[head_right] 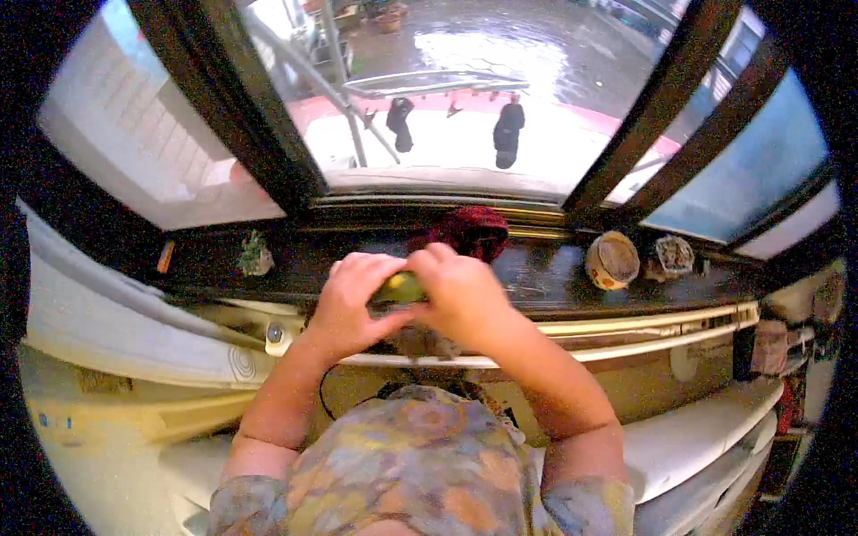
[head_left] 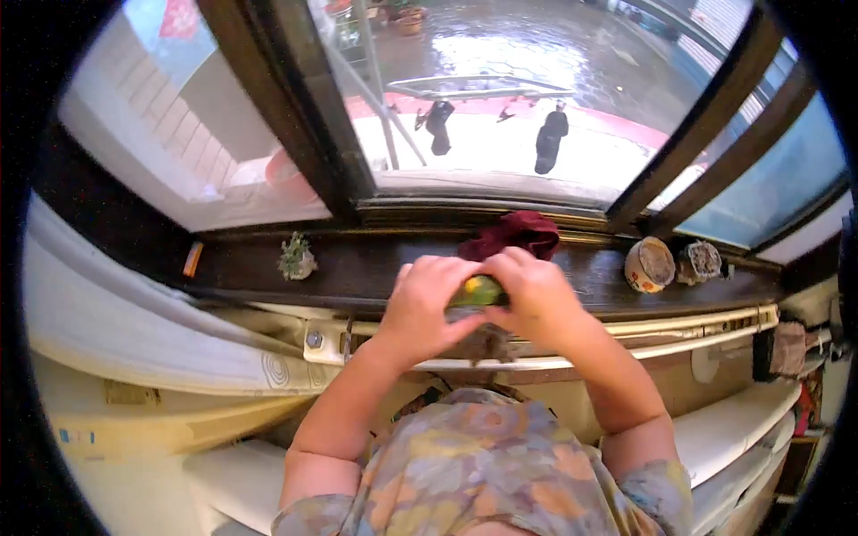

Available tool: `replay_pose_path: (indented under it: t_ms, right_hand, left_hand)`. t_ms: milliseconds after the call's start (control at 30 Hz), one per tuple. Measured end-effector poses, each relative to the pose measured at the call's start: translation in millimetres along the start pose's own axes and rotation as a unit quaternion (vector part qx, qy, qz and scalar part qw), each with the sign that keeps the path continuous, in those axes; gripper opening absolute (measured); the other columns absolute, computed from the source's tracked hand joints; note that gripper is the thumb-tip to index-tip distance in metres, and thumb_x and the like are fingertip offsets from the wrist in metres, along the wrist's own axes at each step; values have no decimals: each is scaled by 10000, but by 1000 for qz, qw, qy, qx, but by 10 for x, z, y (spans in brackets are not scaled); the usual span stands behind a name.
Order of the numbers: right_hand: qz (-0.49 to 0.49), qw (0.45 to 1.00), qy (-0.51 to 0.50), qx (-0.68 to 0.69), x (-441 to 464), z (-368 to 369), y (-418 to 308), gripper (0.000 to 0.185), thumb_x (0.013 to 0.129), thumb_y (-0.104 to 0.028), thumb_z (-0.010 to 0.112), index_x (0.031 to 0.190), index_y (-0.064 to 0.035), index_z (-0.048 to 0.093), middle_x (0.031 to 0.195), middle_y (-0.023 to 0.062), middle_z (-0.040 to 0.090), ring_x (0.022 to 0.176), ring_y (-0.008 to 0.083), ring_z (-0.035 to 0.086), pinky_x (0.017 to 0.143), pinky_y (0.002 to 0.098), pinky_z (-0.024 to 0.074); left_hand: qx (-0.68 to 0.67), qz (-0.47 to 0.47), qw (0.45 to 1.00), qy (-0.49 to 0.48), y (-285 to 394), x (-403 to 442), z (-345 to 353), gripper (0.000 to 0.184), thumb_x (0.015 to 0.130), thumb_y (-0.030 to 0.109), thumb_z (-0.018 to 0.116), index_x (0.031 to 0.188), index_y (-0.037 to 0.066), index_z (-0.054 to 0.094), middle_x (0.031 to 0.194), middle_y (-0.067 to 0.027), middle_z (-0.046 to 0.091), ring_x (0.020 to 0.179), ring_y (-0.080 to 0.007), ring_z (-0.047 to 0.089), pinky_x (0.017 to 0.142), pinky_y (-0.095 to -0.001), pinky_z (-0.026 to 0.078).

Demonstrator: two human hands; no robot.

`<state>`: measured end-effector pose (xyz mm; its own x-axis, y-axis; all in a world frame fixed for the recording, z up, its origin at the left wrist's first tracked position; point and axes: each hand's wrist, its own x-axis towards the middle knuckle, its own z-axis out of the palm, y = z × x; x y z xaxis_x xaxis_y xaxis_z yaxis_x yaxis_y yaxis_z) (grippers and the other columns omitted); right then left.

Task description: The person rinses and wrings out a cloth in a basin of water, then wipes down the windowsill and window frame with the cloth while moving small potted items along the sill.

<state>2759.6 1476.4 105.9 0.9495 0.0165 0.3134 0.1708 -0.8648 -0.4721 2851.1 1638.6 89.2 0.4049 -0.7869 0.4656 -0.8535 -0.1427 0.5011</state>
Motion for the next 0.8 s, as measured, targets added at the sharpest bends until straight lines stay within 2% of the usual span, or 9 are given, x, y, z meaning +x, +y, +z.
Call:
replay_pose_path:
  t_ms: [100, 267, 400, 433, 533, 567, 667, 700, 800]
  right_hand:
    - [-31, 998, 17, 43, 128, 242, -6, 399, 599, -171, 745, 898, -59, 507, 859, 140, 528, 745, 340, 584, 623, 419, 496]
    - [-47, 996, -9, 73, 300, 457, -117, 404, 609, -122, 711, 960, -60, 522, 891, 131, 522, 780, 341, 565, 636, 400, 487]
    - [-81, 989, -37, 117, 301, 295, -70, 550, 625, -158, 727, 1123, -93, 504, 1085, 146, 481, 854, 338, 576, 700, 398, 497]
    - [-42, 990, -71, 117, 280, 199, -27, 604, 635, -180, 731, 1183, -112, 486, 1158, 144, 447, 923, 337, 566, 753, 408, 487]
    - [84, 995, 33, 48, 229, 378, 392, 491, 671, -234, 710, 1118, -116, 542, 1121, 113, 494, 988, 308, 529, 842, 390, 439]
    - [139, 990, 32, -17, 197, 499, 483, 450, 688, -266, 698, 1096, -138, 559, 1097, 88, 514, 1048, 276, 489, 906, 444, 379]
    - [111, 984, 44, -136, 114, 976, 764, 490, 719, -312, 688, 1157, -170, 519, 1150, 95, 468, 1165, 263, 394, 933, 562, 310]
    - [135, 981, 37, -134, 89, 1040, 795, 448, 743, -235, 663, 1163, -179, 518, 1184, 67, 448, 1218, 235, 339, 924, 653, 257]
    - [116, 969, 17, -217, 3, 1128, 1084, 388, 763, -141, 613, 1140, -180, 531, 1236, 40, 421, 1216, 210, 349, 932, 665, 245]
  left_hand:
    - [33, -5, 999, 1, -102, -43, -170, 482, 617, 193, 748, 1056, 93, 576, 962, -65, 606, 908, -255, 540, 777, -391, 389]
    - [54, -42, 997, -37, -236, -183, -321, 472, 591, 109, 751, 1026, 54, 576, 920, -105, 590, 876, -286, 533, 751, -381, 420]
    - [61, -66, 996, -29, -277, -196, -403, 453, 588, 43, 727, 1011, 29, 567, 892, -125, 579, 849, -307, 525, 746, -377, 442]
    - [74, -61, 995, -30, -286, -192, -452, 435, 582, 21, 710, 995, 34, 575, 892, -124, 580, 848, -306, 526, 749, -375, 441]
    - [67, -113, 991, -11, -367, -235, -565, 385, 600, 17, 687, 972, 36, 587, 860, -106, 566, 814, -272, 522, 680, -333, 447]
    - [52, -139, 989, -1, -369, -240, -594, 365, 614, 18, 686, 966, 39, 591, 840, -89, 555, 780, -239, 515, 633, -305, 441]
    - [48, -153, 987, 4, -335, -218, -634, 340, 633, 4, 692, 956, 41, 592, 822, -73, 541, 741, -206, 503, 614, -281, 426]
    - [48, -153, 987, 1, -341, -206, -625, 340, 633, 4, 692, 956, 41, 592, 822, -73, 541, 741, -206, 503, 614, -281, 426]
    - [42, -130, 991, 7, -396, -155, -585, 340, 635, 1, 697, 956, 40, 592, 822, -70, 541, 743, -204, 503, 613, -279, 421]
